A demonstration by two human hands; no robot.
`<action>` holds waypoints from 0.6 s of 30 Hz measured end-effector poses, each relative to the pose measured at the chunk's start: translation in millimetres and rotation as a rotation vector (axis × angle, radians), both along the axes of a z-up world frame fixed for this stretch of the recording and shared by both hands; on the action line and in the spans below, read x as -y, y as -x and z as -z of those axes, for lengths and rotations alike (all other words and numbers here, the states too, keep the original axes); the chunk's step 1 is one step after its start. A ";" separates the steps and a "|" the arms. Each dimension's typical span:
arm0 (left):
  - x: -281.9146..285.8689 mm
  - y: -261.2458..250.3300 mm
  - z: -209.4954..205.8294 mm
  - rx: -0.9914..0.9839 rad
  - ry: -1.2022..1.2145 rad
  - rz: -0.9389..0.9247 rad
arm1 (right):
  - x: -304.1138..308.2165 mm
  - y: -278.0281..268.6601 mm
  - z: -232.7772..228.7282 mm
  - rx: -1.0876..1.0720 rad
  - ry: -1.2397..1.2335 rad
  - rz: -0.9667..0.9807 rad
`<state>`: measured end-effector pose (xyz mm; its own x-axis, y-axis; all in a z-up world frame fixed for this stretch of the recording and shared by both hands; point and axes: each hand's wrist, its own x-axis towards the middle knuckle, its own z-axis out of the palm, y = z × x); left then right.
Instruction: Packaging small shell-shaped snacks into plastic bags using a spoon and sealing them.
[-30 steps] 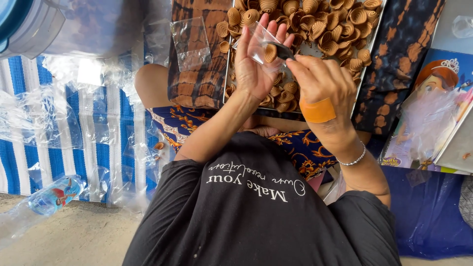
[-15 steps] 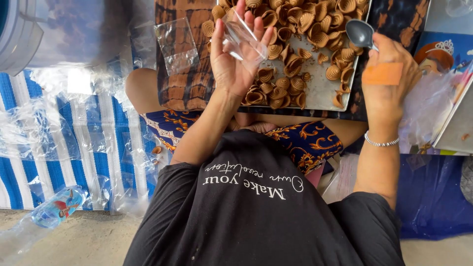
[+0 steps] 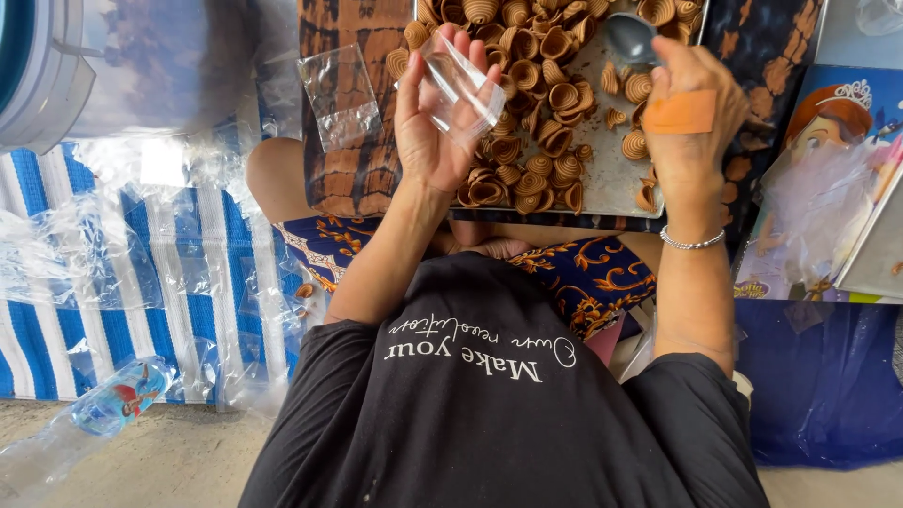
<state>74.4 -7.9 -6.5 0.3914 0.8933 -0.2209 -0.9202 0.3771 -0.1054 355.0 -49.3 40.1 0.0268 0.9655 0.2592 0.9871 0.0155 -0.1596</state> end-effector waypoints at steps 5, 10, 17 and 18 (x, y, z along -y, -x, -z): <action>0.2 3.1 -0.5 0.042 0.003 -0.004 | -5.4 -6.2 10.7 -0.004 0.022 -0.031; -1.7 1.6 1.4 -0.058 -0.005 -0.004 | -21.5 29.1 17.7 -0.351 0.198 -0.135; -5.5 3.4 10.2 -0.104 0.077 -0.074 | -18.0 30.6 -2.3 -0.763 0.309 -0.238; -6.5 2.6 15.8 -0.092 0.039 -0.082 | -15.1 26.9 -7.0 -0.741 0.288 -0.263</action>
